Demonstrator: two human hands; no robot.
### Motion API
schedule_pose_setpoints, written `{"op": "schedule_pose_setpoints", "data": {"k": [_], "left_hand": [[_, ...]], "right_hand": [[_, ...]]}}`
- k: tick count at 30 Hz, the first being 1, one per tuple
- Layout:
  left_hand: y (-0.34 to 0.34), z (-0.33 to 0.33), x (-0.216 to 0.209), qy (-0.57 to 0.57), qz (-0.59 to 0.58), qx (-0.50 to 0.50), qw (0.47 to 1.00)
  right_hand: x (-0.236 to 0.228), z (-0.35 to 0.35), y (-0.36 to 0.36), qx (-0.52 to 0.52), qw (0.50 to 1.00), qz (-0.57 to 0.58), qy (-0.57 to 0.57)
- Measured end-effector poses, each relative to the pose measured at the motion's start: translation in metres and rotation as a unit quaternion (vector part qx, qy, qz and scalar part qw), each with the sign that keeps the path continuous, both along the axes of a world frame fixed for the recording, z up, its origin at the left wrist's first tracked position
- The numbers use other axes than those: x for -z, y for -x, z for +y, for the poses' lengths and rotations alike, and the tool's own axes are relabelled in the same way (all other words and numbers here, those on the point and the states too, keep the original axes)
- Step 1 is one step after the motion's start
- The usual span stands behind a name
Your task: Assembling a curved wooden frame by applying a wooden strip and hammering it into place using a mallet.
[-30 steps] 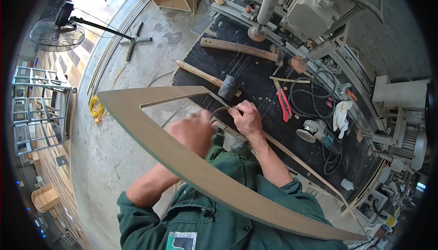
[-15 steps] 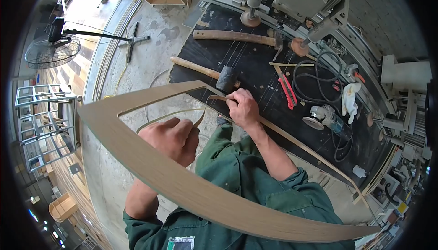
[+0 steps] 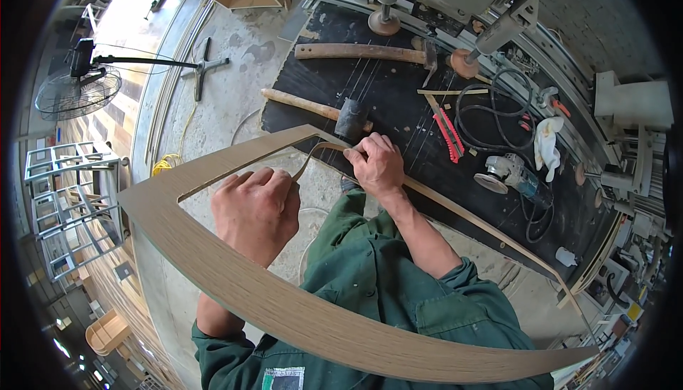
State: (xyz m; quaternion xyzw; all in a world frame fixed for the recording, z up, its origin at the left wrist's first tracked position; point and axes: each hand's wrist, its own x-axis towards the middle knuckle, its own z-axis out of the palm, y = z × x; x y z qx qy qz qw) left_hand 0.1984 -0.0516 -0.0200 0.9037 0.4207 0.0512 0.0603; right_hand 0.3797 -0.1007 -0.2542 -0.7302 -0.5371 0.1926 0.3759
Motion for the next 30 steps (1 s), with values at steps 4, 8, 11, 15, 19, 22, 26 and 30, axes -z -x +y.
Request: {"op": "schedule_pose_setpoints", "data": {"k": [4,8,11,15,19,22,26,30], "left_hand": [[0.002,0.001,0.003,-0.017,0.025,0.004,1.0],[0.001,0.0,0.009,-0.042,0.04,0.016,0.998],[0.002,0.001,0.016,-0.071,0.039,0.019,0.996],[0.002,0.002,0.019,-0.077,0.034,0.024,0.996],[0.0,-0.002,0.017,-0.043,0.039,0.02,0.998],[-0.005,-0.005,0.018,-0.044,0.039,0.023,0.998],[-0.001,-0.002,0.025,-0.063,0.037,-0.017,0.997],[-0.002,-0.006,0.022,-0.028,0.03,-0.177,0.983]], "right_hand": [[0.006,0.001,0.002,0.003,0.999,0.019,0.03],[0.005,0.006,0.003,0.016,0.996,0.037,0.076],[0.004,0.009,0.005,0.017,0.995,0.033,0.093],[0.005,0.015,0.008,0.024,0.993,0.056,0.105],[-0.012,0.014,0.003,0.041,0.987,0.049,0.147],[-0.016,0.022,0.005,0.053,0.979,0.074,0.183],[-0.021,0.025,0.012,0.085,0.974,0.03,0.206],[-0.018,0.023,0.014,0.085,0.977,0.027,0.196]]}}
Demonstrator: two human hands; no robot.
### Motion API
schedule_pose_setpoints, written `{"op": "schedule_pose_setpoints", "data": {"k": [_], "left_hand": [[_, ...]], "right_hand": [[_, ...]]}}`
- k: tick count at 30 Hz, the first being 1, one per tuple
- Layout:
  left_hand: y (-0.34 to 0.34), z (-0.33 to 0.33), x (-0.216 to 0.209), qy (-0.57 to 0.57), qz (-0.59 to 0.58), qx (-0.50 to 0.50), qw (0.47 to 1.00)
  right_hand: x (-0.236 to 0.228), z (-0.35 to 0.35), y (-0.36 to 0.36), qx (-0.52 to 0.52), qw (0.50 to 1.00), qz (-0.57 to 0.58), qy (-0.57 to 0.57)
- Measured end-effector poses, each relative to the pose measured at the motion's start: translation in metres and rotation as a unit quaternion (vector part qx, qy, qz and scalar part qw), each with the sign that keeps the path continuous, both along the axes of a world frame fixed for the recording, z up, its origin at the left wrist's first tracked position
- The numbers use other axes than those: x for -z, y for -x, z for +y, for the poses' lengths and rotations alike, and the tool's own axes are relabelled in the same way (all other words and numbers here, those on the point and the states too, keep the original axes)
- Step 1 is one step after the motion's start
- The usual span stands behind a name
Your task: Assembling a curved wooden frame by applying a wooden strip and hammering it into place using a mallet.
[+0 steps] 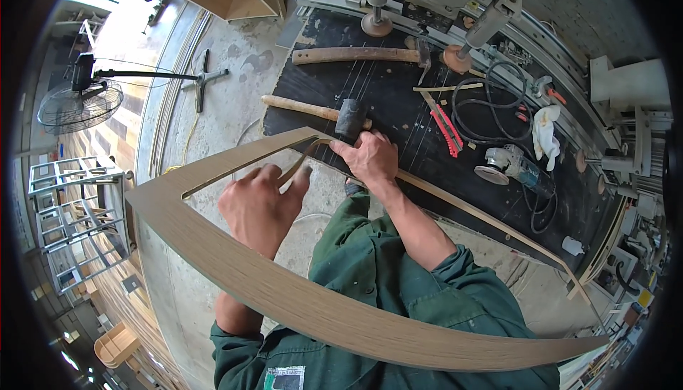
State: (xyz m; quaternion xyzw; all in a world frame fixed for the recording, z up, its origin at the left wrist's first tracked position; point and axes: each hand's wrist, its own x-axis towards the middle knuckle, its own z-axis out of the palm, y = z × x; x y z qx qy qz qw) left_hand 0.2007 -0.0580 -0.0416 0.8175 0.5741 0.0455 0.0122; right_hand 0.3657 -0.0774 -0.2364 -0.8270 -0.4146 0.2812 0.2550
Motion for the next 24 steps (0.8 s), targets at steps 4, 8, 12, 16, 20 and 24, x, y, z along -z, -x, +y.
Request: {"op": "schedule_pose_setpoints", "data": {"k": [4,8,12,16,20,24], "left_hand": [[0.005,0.002,0.006,-0.009,-0.051,-0.144,0.988],[0.016,0.011,0.007,0.027,-0.095,-0.204,0.974],[0.02,0.015,0.019,0.072,-0.307,-0.149,0.937],[0.018,0.02,0.031,0.074,-0.405,-0.141,0.9],[0.02,0.025,0.035,0.056,-0.428,-0.149,0.89],[0.033,0.028,0.038,0.064,-0.429,-0.14,0.89]], "right_hand": [[-0.001,-0.001,0.001,0.003,1.0,-0.008,-0.002],[-0.001,-0.002,0.0,0.004,1.0,-0.012,0.0],[-0.001,-0.002,0.0,-0.004,1.0,-0.005,-0.011],[0.004,-0.005,-0.01,-0.012,1.0,0.022,-0.007],[-0.002,-0.028,-0.038,-0.047,0.997,0.063,-0.017],[-0.012,-0.086,-0.081,-0.044,0.998,0.032,0.013]]}}
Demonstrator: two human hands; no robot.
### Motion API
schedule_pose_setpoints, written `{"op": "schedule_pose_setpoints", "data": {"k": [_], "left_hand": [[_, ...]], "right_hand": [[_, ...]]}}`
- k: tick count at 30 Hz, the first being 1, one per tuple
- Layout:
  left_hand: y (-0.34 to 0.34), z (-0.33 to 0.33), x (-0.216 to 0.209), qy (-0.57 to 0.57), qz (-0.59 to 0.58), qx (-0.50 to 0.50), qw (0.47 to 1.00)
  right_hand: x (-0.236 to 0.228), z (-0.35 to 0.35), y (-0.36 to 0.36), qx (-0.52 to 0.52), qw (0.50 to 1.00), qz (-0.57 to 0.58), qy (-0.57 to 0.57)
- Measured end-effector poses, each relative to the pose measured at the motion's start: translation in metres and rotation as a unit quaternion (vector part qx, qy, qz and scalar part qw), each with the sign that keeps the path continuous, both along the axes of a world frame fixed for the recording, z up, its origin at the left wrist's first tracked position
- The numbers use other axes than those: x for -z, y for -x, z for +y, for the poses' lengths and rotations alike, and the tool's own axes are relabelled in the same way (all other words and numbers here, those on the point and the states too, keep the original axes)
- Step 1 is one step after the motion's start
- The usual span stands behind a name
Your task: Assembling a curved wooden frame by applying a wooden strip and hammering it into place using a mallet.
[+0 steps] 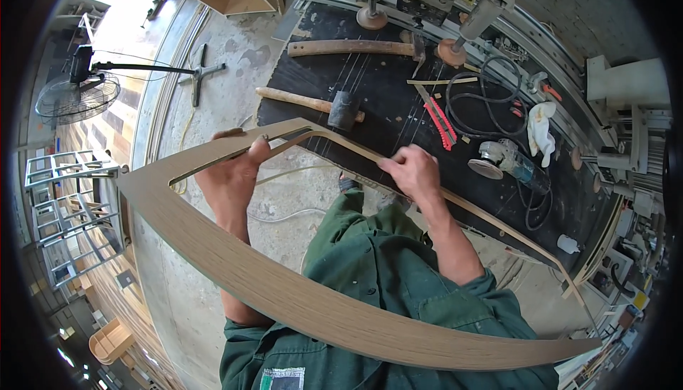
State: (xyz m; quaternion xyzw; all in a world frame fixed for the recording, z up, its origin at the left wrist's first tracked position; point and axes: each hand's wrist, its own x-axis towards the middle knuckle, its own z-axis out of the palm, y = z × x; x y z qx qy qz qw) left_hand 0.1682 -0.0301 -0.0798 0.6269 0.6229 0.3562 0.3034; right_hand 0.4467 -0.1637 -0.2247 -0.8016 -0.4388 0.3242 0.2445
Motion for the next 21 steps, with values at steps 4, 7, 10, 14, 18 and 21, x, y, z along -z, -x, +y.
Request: {"op": "schedule_pose_setpoints", "data": {"k": [4,7,10,14,18,21], "left_hand": [[0.004,0.001,-0.004,-0.025,0.047,0.022,0.998],[0.001,0.002,-0.008,-0.005,0.064,0.027,0.998],[0.002,0.006,-0.004,-0.008,0.074,0.045,0.996],[0.0,0.011,-0.007,-0.029,0.092,0.065,0.993],[-0.009,0.014,-0.02,0.011,0.113,0.04,0.993],[-0.016,0.014,-0.022,0.013,0.142,0.041,0.989]], "right_hand": [[0.007,-0.077,-0.053,0.014,1.0,0.0,0.006],[0.004,-0.107,-0.07,0.022,0.998,0.04,-0.036],[0.008,-0.08,-0.056,0.003,0.997,0.047,-0.063],[0.012,-0.034,-0.02,-0.023,0.989,-0.004,-0.144],[0.019,-0.015,-0.008,-0.041,0.984,0.001,-0.171],[0.024,0.014,0.012,-0.033,0.985,0.002,-0.171]]}}
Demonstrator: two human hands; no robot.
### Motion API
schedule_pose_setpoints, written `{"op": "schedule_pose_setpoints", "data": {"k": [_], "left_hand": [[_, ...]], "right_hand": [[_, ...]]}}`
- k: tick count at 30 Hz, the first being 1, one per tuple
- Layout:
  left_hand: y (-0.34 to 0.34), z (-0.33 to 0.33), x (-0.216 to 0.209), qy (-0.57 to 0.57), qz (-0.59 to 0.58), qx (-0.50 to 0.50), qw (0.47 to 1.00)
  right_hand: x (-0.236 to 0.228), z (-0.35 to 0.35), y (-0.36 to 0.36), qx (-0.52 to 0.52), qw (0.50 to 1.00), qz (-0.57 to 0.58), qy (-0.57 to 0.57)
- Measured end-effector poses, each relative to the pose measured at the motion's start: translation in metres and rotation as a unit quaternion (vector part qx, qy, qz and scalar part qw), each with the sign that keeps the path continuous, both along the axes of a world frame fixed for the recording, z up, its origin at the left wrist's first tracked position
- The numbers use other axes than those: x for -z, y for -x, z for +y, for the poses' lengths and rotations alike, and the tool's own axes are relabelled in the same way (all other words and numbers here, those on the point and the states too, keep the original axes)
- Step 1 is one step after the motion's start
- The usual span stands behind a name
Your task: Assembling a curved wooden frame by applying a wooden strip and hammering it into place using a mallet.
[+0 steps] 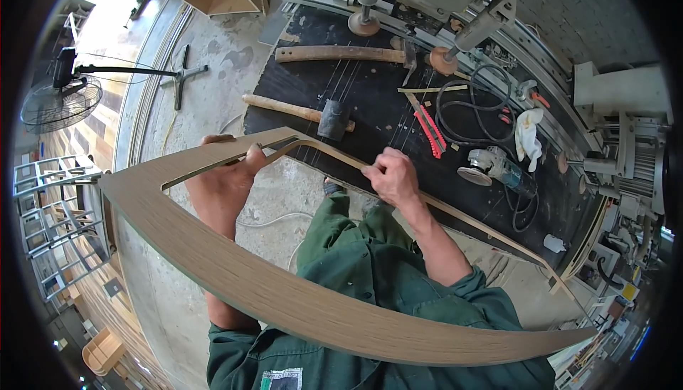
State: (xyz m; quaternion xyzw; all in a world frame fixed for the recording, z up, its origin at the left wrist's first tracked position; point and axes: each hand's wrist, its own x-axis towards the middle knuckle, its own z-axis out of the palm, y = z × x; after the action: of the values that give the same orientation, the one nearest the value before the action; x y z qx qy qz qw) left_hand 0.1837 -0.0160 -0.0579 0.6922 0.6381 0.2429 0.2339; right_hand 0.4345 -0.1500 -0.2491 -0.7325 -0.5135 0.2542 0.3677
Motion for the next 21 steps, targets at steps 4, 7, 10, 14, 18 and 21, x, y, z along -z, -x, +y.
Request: {"op": "schedule_pose_setpoints", "data": {"k": [4,7,10,14,18,21], "left_hand": [[0.003,0.003,0.006,0.012,-0.047,0.013,0.999],[0.001,-0.002,0.007,0.037,-0.036,0.004,0.999],[-0.012,-0.035,0.007,0.046,-0.113,0.008,0.992],[-0.035,-0.057,-0.001,0.09,-0.126,-0.013,0.988],[-0.025,-0.066,0.008,0.063,-0.157,0.006,0.986],[-0.02,-0.067,0.01,0.041,-0.116,0.022,0.992]], "right_hand": [[0.006,0.035,0.027,-0.002,1.0,-0.002,0.006],[0.006,0.039,0.031,0.014,0.999,0.019,0.024],[-0.002,-0.003,0.022,0.012,0.993,0.056,0.104],[-0.002,-0.032,0.016,0.007,0.99,0.107,0.09],[0.001,-0.007,0.031,-0.014,0.994,0.078,0.081],[0.007,0.007,0.042,-0.016,0.995,0.072,0.072]]}}
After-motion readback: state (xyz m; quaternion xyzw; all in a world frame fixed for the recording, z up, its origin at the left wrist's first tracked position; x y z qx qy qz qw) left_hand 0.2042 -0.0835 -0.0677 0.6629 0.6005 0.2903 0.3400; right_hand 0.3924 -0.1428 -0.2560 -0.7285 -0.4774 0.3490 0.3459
